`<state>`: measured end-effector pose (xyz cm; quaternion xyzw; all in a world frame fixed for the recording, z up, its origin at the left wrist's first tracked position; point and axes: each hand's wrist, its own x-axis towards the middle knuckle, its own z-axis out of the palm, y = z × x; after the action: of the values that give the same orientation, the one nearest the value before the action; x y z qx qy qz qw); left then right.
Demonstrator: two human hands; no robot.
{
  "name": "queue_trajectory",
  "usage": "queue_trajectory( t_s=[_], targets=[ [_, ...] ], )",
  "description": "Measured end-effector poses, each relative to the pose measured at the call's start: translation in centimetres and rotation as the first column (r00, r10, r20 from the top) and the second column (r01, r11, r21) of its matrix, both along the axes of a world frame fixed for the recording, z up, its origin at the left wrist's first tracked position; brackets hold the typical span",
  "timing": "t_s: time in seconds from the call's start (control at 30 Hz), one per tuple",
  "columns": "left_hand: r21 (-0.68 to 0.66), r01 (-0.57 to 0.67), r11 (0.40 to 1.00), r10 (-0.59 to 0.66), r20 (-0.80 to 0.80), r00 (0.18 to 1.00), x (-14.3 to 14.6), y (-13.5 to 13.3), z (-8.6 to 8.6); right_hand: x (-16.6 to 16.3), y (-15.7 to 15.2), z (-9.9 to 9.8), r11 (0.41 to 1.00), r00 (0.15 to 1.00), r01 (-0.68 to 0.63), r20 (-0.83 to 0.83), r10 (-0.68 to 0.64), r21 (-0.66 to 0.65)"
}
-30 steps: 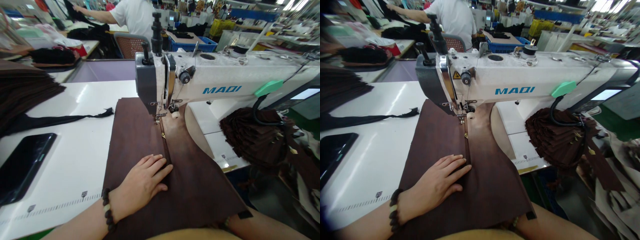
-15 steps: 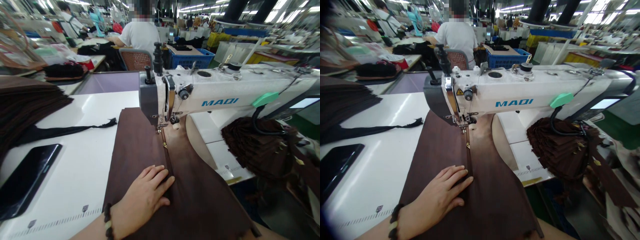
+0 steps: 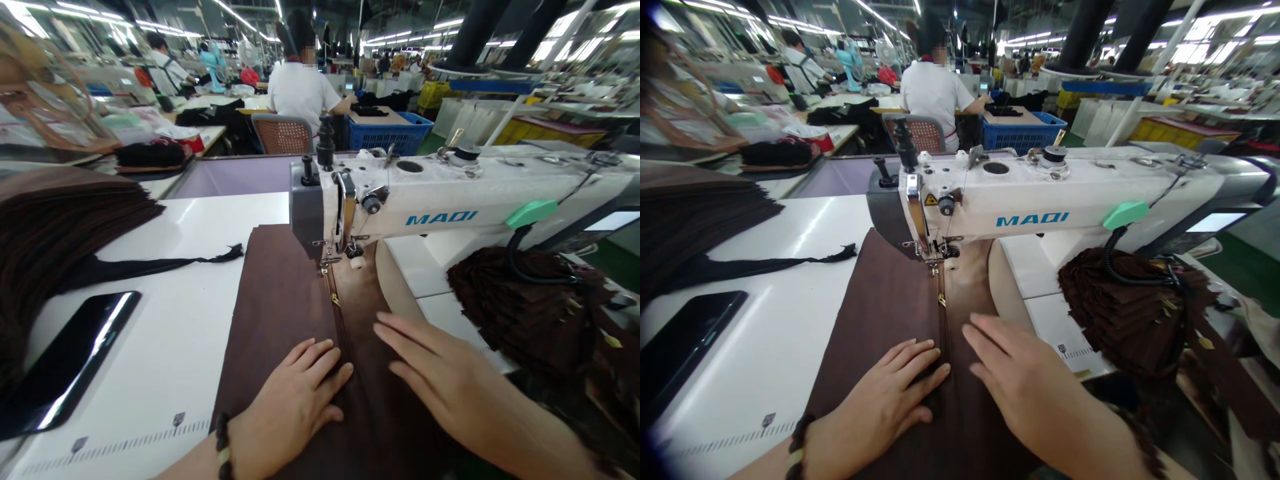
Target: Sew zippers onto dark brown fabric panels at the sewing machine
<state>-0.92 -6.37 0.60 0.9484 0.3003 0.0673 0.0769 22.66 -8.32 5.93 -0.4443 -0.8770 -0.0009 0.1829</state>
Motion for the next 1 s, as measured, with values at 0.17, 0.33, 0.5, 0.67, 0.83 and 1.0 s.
queue_trajectory(
  t_s=[0.17,0.33,0.5,0.67,0.83,1.0],
  targets=[
    [0.015,0.001,1.0,0.0,-0.012,1.0,0.2,-0.1,0.1,-4.3,4.7,-4.8,0.999,0.987,-0.039,0.154,0.041,-0.019],
    [-0.005,-0.026,1.0,0.025,-0.037,0.999,1.0,-0.4,0.2,-4.1,5.1,-6.2,0.999,0.993,-0.01,0.116,0.013,-0.032],
    [0.013,-0.026,1.0,0.027,-0.046,0.999,1.3,-0.4,0.1,-3.9,4.9,-5.9,0.998,0.996,0.032,0.087,-0.027,-0.059],
    [0.007,-0.056,0.998,0.056,-0.033,0.998,1.3,-0.5,-0.3,-4.4,4.9,-6.1,0.998,0.996,0.043,0.075,-0.04,-0.038],
    [0.033,-0.052,0.998,0.053,-0.019,0.998,1.2,-0.1,-0.5,-4.6,5.2,-5.9,0.998,0.995,0.043,0.092,-0.04,-0.036],
    [0.039,-0.053,0.998,0.054,-0.011,0.998,1.0,0.6,-0.6,-4.9,6.0,-5.8,0.995,0.993,0.066,0.1,-0.058,-0.072]
  ],
)
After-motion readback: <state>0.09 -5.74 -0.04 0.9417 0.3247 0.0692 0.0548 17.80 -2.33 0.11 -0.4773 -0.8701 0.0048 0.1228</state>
